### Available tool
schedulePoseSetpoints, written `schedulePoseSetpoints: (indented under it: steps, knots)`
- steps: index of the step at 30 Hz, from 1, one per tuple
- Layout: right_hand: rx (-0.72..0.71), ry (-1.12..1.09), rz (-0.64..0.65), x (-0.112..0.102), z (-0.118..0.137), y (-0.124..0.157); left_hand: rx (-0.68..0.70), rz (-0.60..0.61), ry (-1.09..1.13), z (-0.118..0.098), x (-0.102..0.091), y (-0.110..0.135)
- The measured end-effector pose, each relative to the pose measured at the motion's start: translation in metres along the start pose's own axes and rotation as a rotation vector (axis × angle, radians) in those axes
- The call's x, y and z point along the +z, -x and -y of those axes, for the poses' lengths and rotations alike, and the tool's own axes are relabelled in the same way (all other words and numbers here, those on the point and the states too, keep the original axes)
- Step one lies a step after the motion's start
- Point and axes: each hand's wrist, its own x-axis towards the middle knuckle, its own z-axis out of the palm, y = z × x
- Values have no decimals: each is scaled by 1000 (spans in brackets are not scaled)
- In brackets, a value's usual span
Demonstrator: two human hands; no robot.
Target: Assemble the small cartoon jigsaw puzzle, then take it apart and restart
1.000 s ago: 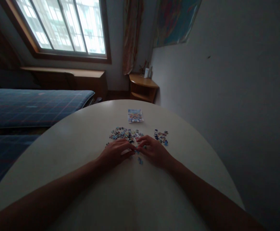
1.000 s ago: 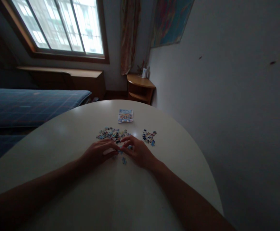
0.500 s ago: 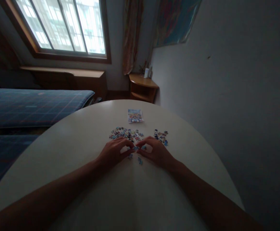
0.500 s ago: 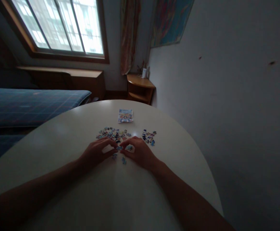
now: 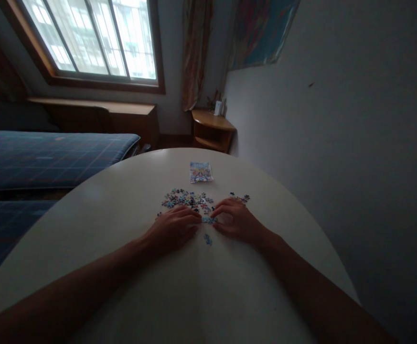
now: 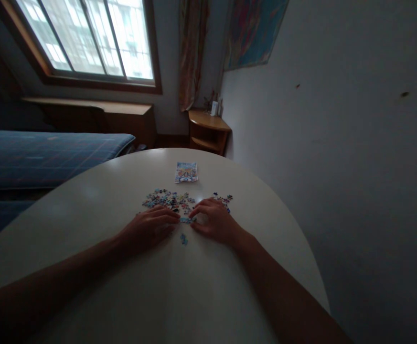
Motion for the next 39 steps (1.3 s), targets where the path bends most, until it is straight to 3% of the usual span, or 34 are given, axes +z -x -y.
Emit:
schedulePoseSetpoints:
  steps: [11,39]
  knots:
    - [24,8,71,-2,3,0,20,34,-6,-3,-3,-2]
    - [-23,25,72,2,9,-2,23,50,-12,0,-2,-1]
